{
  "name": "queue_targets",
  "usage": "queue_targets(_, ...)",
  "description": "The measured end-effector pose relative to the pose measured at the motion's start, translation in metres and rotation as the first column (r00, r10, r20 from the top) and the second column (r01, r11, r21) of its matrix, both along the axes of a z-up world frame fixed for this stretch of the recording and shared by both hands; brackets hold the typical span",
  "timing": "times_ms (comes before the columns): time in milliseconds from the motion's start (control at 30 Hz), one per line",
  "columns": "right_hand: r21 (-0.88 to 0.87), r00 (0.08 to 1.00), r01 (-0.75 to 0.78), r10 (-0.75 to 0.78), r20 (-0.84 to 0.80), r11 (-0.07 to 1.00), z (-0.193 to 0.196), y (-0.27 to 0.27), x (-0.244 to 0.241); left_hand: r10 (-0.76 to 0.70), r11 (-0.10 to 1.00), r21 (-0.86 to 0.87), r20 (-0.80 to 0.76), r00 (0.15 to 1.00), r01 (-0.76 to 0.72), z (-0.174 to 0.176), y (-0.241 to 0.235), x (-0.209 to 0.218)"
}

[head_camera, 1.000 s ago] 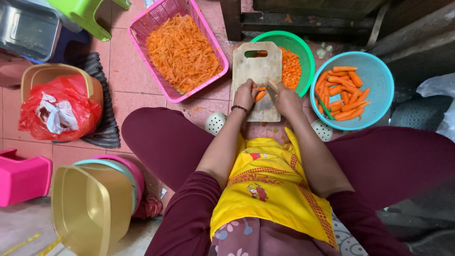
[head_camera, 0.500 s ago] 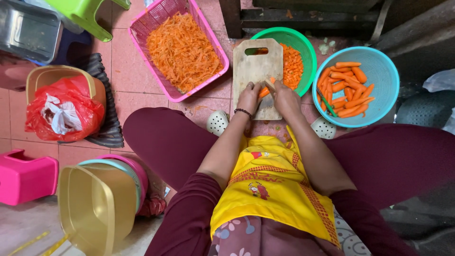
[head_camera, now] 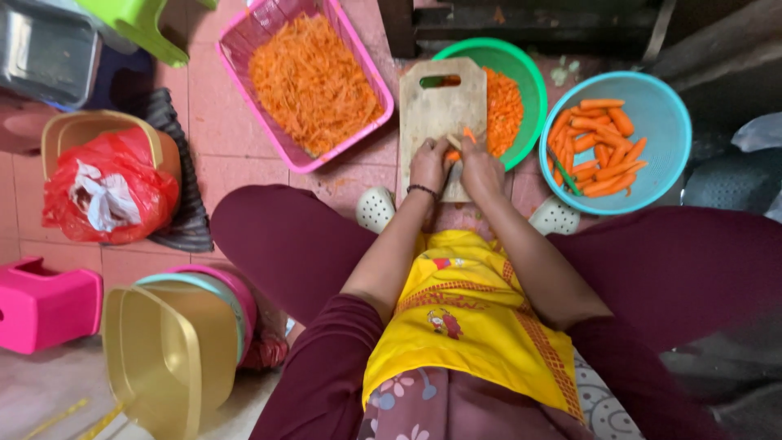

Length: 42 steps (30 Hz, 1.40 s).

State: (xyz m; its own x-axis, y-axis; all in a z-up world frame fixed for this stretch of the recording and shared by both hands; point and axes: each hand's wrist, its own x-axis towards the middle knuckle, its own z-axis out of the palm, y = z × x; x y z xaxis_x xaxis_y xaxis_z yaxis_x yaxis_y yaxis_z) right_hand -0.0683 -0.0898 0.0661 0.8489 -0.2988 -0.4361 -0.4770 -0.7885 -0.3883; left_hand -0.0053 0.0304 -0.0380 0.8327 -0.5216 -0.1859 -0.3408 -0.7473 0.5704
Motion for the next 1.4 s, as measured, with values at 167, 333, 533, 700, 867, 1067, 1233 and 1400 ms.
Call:
queue_targets(167,-0.029,0.999,0.022,-0.021,0.039,0.999,-0.016,-0.013,-0.003,-0.001,1.0,-0.01,0.039,0.999,0.001,-0.012,-0.004,0.0)
queue_targets(333,-0.052,0.999,0.006,-0.003,0.052,0.999,-0.003,-0.015,-0.006,-0.017,0.998,-0.062,0.017,1.0,0.018,-0.009,-0.017,-0.007)
queue_targets(533,-0.034,0.998,0.042,-0.04,0.044,0.999,-0.025,-0.011,-0.006,0.014,0.992,-0.124,0.057,0.998,-0.007,-0.029,-0.017,-0.006)
queue_targets(700,-0.076,0.995,0.079,-0.083,-0.05,0.994,-0.008,-0.023,-0.006,0.021,0.978,-0.207,0.012,1.0,-0.018,-0.03,-0.023,-0.016)
queue_targets(867,0.0,0.997,0.076,-0.076,-0.002,0.997,-0.025,-0.011,-0.013,0.033,0.976,-0.216,-0.001,0.999,-0.033,-0.029,-0.027,-0.023)
queue_targets(1067,-0.055,0.999,0.046,-0.045,0.018,0.997,-0.026,-0.018,-0.012,0.059,0.971,-0.233,-0.01,0.998,-0.06,-0.017,-0.028,-0.016)
queue_targets(1233,-0.069,0.996,0.056,-0.051,0.073,0.996,-0.024,-0.007,-0.01,0.065,0.968,-0.242,0.008,0.998,-0.061,-0.024,-0.032,-0.013)
queue_targets(1400,0.13,0.962,0.273,-0.274,-0.017,0.953,-0.021,-0.031,-0.014,0.059,0.98,-0.188,-0.053,0.997,-0.068,-0.025,-0.029,-0.011)
